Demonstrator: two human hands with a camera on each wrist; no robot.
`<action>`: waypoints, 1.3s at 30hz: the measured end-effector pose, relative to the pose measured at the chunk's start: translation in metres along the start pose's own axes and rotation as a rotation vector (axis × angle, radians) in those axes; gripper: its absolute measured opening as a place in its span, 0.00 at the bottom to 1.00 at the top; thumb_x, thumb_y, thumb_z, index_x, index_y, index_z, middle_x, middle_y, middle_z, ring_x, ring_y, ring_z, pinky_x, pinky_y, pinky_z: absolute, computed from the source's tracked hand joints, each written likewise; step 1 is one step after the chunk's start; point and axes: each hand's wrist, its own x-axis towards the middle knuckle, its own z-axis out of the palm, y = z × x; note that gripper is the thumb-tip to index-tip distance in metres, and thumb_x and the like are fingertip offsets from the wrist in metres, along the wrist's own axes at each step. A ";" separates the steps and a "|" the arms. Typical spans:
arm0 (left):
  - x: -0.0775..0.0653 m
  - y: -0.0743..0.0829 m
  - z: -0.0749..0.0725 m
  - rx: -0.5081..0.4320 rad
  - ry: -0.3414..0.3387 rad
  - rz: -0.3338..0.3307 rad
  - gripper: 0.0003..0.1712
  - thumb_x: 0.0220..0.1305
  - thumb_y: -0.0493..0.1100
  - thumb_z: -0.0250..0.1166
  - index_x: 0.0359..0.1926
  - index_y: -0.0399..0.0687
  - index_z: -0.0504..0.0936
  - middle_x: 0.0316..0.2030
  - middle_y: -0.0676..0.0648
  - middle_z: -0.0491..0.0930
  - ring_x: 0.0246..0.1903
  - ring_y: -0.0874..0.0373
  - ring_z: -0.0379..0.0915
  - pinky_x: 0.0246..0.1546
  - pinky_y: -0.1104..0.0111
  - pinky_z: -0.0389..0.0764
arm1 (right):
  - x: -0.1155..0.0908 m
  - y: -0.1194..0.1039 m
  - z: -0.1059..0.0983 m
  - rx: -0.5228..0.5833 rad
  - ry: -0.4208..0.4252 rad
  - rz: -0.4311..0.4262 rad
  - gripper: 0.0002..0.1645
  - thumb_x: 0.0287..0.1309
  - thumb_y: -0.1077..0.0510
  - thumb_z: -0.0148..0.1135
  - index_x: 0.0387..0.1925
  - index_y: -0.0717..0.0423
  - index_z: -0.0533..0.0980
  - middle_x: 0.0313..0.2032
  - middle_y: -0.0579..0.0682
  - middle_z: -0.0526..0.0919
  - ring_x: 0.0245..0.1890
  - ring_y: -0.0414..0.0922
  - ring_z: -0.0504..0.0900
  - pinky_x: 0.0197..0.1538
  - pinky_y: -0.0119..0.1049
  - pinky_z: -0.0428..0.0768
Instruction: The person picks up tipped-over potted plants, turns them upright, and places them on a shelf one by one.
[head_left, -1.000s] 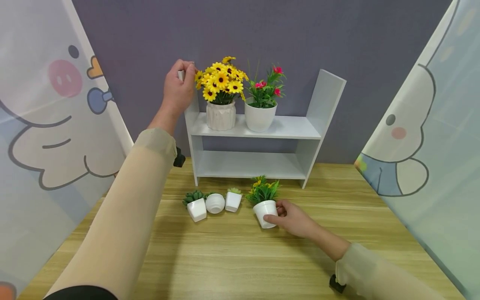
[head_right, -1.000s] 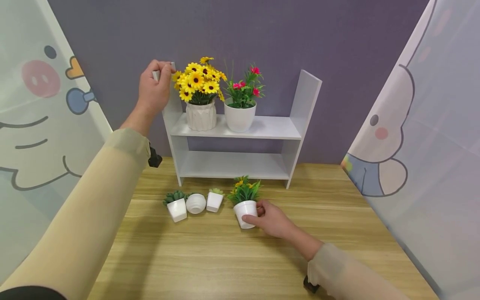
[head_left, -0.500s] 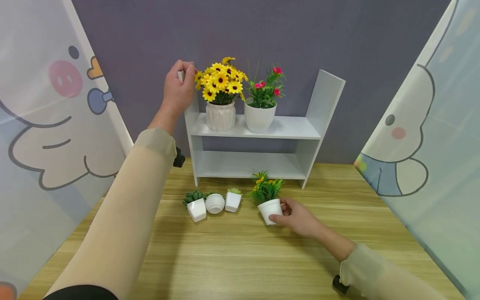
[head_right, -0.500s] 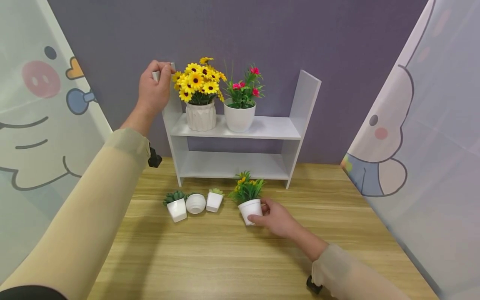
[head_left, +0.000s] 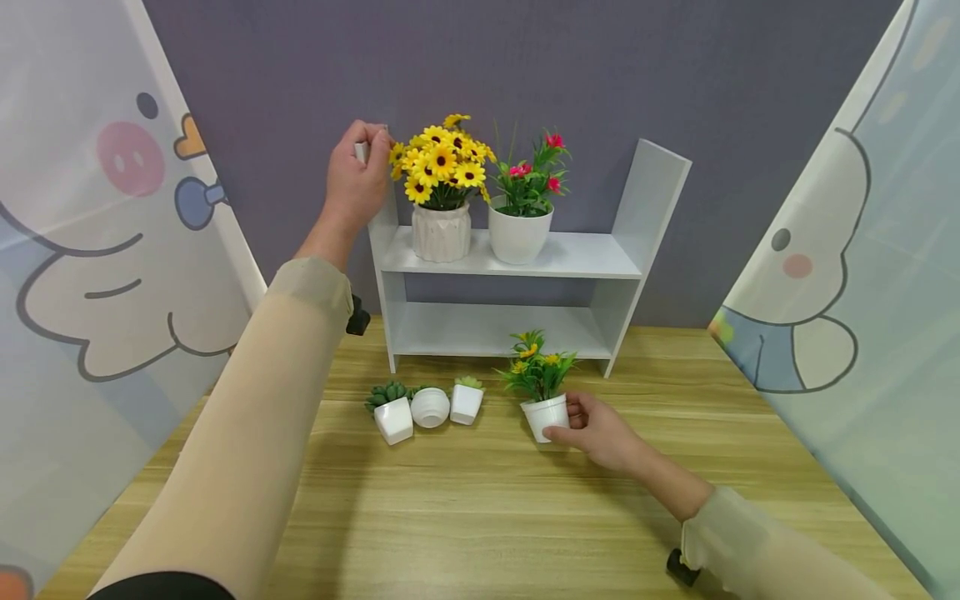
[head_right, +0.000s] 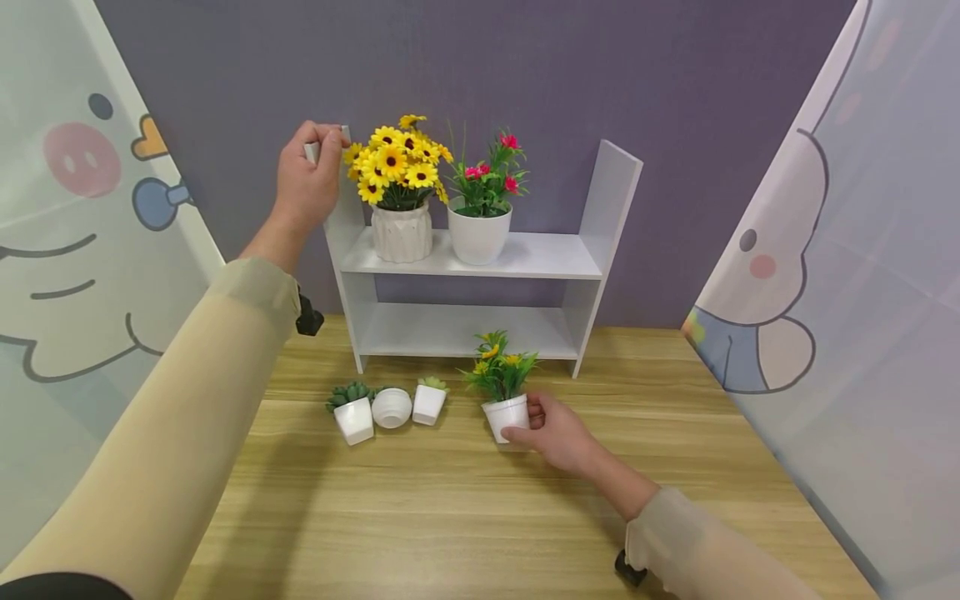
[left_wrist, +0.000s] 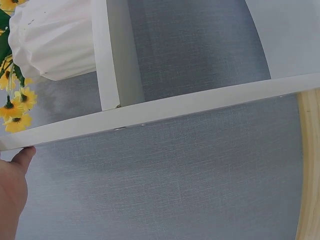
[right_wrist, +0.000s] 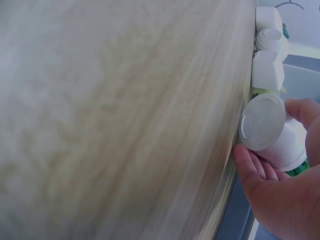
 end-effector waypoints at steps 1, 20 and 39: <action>0.000 0.000 0.000 0.000 -0.001 -0.001 0.12 0.87 0.57 0.52 0.44 0.61 0.73 0.47 0.59 0.74 0.40 0.63 0.69 0.43 0.70 0.75 | 0.000 0.000 0.000 0.001 0.003 0.000 0.47 0.66 0.54 0.78 0.72 0.78 0.65 0.60 0.66 0.82 0.54 0.51 0.85 0.54 0.37 0.86; 0.000 0.000 -0.001 -0.020 -0.002 0.013 0.12 0.86 0.57 0.52 0.43 0.61 0.73 0.47 0.60 0.74 0.39 0.63 0.69 0.42 0.68 0.74 | 0.003 0.001 -0.001 -0.002 0.026 -0.028 0.43 0.64 0.58 0.79 0.69 0.77 0.68 0.61 0.68 0.82 0.57 0.55 0.86 0.58 0.43 0.87; 0.001 -0.001 0.000 -0.028 0.002 0.023 0.10 0.86 0.54 0.53 0.42 0.61 0.73 0.46 0.61 0.73 0.39 0.63 0.68 0.42 0.69 0.74 | 0.006 0.010 -0.001 -0.135 0.059 -0.060 0.36 0.61 0.56 0.81 0.64 0.68 0.76 0.55 0.61 0.90 0.56 0.56 0.89 0.61 0.53 0.87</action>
